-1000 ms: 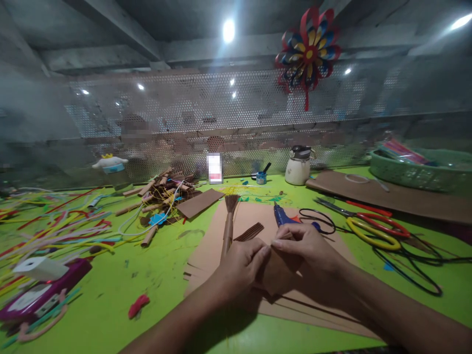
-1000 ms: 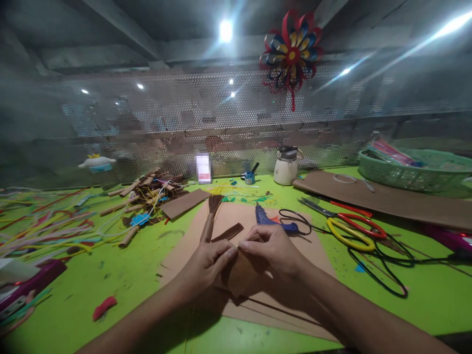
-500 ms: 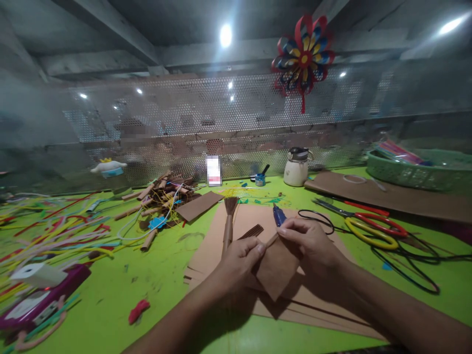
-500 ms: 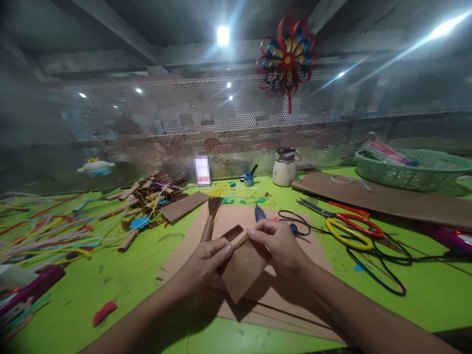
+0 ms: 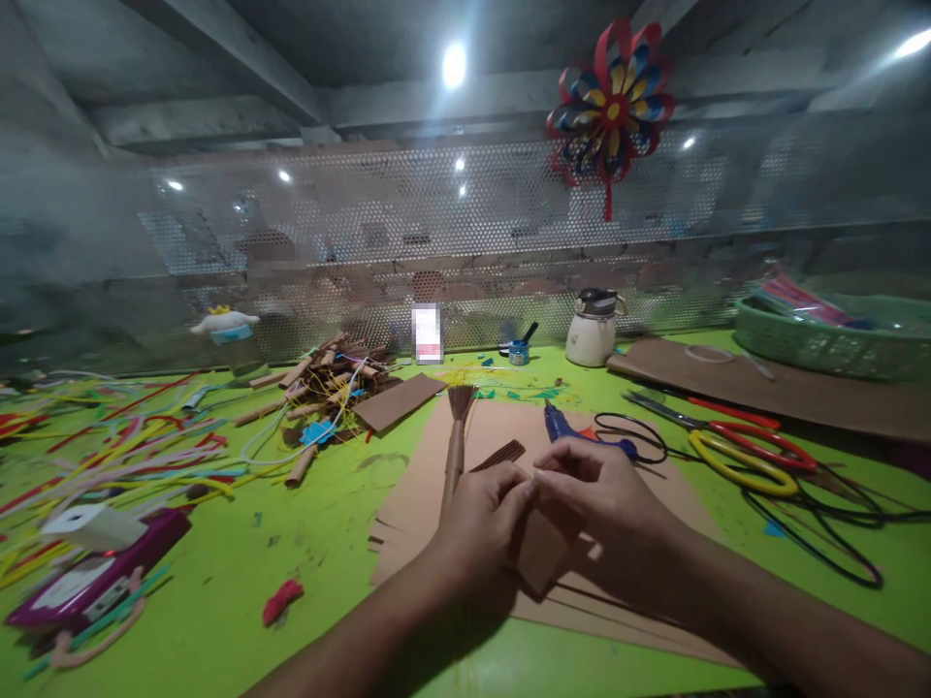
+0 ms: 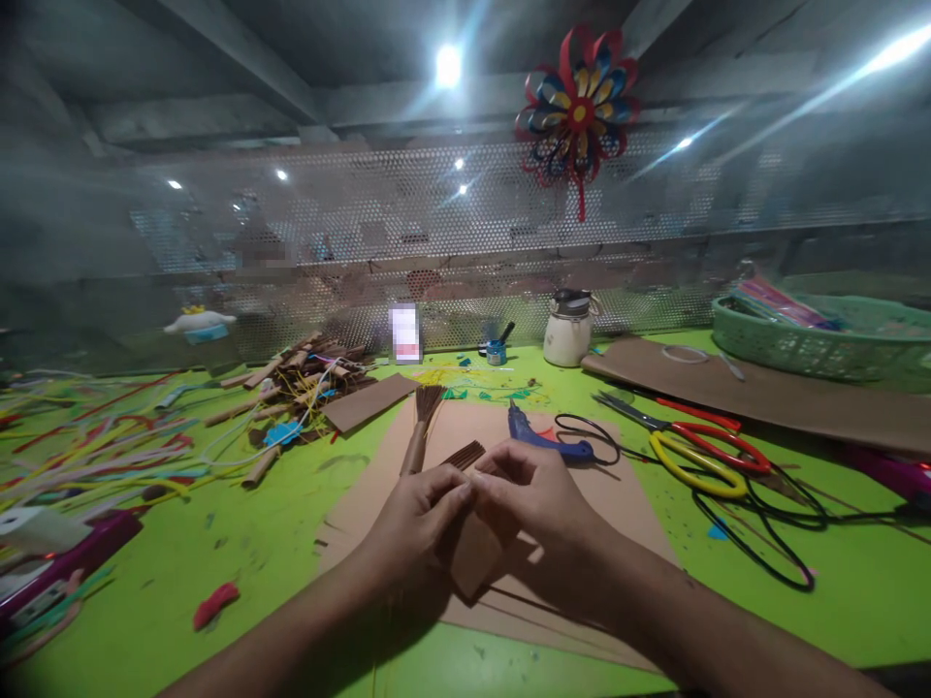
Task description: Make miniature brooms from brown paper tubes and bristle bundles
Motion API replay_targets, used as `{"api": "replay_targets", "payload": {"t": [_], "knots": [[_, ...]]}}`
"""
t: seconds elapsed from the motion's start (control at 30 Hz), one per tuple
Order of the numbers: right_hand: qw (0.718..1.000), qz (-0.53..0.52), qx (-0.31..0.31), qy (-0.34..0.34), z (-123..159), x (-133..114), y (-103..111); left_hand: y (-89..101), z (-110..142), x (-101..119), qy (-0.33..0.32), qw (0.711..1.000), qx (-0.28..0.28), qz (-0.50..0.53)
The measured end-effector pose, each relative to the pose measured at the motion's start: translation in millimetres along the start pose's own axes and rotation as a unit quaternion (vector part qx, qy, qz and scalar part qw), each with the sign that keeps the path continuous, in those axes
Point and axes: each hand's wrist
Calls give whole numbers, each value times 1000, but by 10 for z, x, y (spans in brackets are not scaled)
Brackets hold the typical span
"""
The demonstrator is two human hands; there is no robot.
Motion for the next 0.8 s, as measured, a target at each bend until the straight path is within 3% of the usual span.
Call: {"api": "replay_targets", "payload": {"t": [0.17,0.3,0.5,0.63,0.8], "knots": [[999,-44,-12,-7,3,11,55,37,22,42,-52,995,-9,-86],[999,-46,4,-24,11,18,83,64,13,91,-32,996,-40,-74],[997,-62,43,-33,-3,-46,107,97,-8,102,-1,997,-33,-74],[996,-74,47,-31,-32,-36,138,116,-13,55,-24,993,-32,-109],[992,-101,57,-43,-57,-14,186,118,-13,-40,14,996,-69,-53]]}}
Point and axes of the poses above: each hand's wrist, its own z-axis away from the middle knuckle, its own y-axis out of the back of the hand, x = y × z, and after that the axes turned 4 degrees about -z, right-handed
